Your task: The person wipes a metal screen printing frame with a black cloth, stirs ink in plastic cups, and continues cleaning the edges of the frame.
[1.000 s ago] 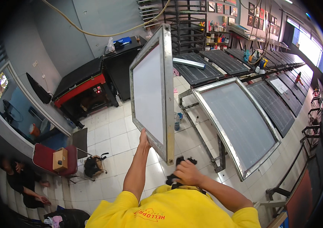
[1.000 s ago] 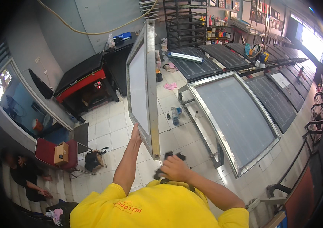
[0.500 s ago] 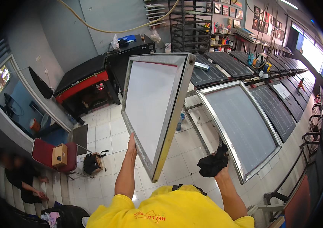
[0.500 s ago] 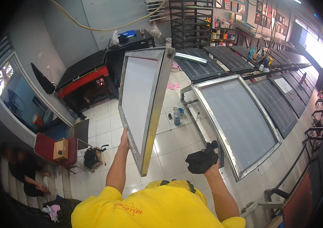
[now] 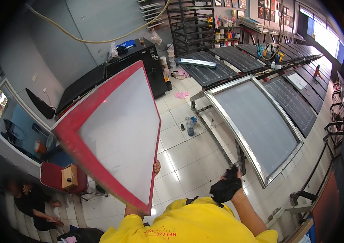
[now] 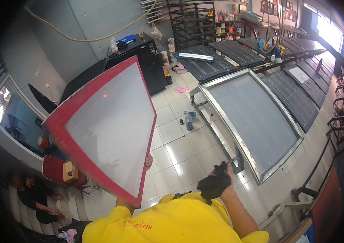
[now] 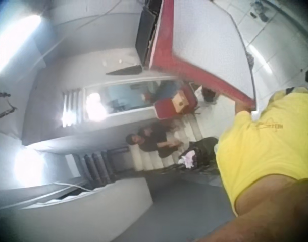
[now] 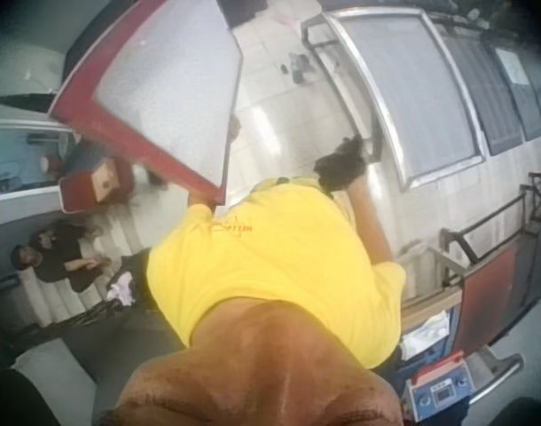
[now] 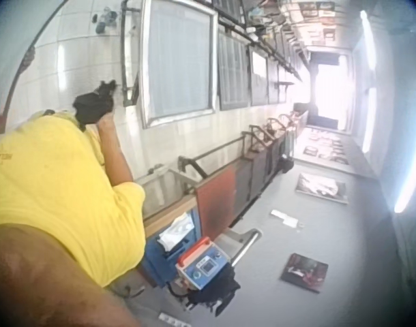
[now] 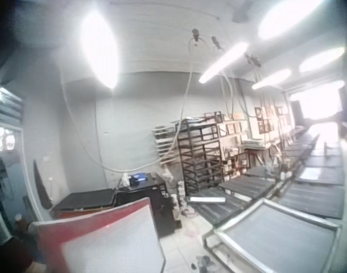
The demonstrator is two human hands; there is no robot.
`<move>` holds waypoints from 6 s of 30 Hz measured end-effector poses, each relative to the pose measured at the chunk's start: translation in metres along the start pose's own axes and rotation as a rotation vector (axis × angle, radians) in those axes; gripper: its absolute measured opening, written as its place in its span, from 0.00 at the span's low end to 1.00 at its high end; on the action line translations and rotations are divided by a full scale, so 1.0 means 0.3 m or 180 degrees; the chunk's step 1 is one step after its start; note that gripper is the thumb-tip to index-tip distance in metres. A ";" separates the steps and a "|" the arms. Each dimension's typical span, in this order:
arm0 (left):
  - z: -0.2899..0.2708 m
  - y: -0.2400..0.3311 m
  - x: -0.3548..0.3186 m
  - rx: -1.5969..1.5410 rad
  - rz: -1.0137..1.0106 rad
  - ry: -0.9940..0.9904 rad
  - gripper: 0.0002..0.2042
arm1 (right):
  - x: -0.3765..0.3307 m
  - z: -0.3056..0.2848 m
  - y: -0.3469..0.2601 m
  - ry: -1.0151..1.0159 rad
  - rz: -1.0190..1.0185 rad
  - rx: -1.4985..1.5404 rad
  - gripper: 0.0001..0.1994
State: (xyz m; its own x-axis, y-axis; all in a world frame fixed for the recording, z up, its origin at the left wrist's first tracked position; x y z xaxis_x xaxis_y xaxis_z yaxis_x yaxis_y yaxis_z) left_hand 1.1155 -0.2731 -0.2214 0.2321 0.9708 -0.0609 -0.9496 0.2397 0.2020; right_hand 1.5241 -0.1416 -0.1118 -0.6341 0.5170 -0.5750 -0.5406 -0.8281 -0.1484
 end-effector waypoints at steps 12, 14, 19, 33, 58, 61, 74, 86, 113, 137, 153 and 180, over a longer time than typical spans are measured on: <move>0.144 -0.147 0.052 -0.0493 -0.0134 -0.0518 0.27 | -0.081 0.139 -0.051 -0.0408 -0.0133 -0.0565 0.34; 0.176 -0.154 0.032 -0.0511 -0.0427 -0.1073 0.24 | -0.077 0.161 -0.020 -0.0689 0.0100 -0.0643 0.31; 0.125 -0.198 0.020 -0.0320 -0.0260 -0.0356 0.32 | 0.020 0.042 0.039 0.0154 0.0334 -0.1242 0.23; 0.107 -0.287 -0.030 -0.0755 -0.0682 -0.0628 0.30 | 0.029 0.094 -0.021 0.0154 -0.0565 -0.1810 0.14; 0.102 0.273 -0.186 0.2285 0.2210 0.3991 0.29 | 0.127 -0.054 -0.229 0.0363 -0.1453 -0.2228 0.10; 0.132 0.385 -0.394 0.2715 0.2854 0.4527 0.31 | 0.116 -0.073 -0.262 0.0366 -0.1700 -0.2561 0.09; 0.453 0.379 -0.555 0.4610 0.3228 0.5986 0.31 | 0.023 0.323 -0.300 0.0196 -0.2682 -0.4461 0.16; 0.408 0.277 -0.514 0.4954 0.3494 0.5305 0.25 | 0.328 0.255 -0.175 -0.0056 -0.1786 -0.6062 0.28; 0.347 0.028 -0.367 0.5234 0.4198 0.4169 0.31 | 0.343 -0.360 -0.052 0.0932 -0.1492 -0.2893 0.18; 0.245 0.251 -0.350 0.3871 0.4860 0.4357 0.28 | 0.257 -0.262 0.000 0.1109 -0.2161 -0.3258 0.21; 0.416 0.399 -0.010 0.2997 0.3091 0.3651 0.41 | -0.149 0.157 -0.209 0.1449 -0.3274 -0.4502 0.18; 0.325 0.376 0.257 0.2158 0.2135 0.2733 0.40 | -0.592 -0.087 -0.376 0.2102 -0.4101 -0.2677 0.23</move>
State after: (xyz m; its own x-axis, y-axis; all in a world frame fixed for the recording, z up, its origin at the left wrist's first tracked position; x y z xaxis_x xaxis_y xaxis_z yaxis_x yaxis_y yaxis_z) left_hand 1.0468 -0.1701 -0.1079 -0.6977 0.6454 -0.3109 -0.4719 -0.0876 0.8773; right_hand 1.7120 -0.1457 -0.0138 0.4021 0.9127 0.0727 0.0776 0.0451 -0.9960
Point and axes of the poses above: each hand's wrist, its own x-axis towards the middle knuckle, its own z-axis out of the palm, y = z × x, the point moved 4 cm from there along x, towards the middle knuckle, and after that the axes turned 7 degrees about y, right-handed, at the moved point
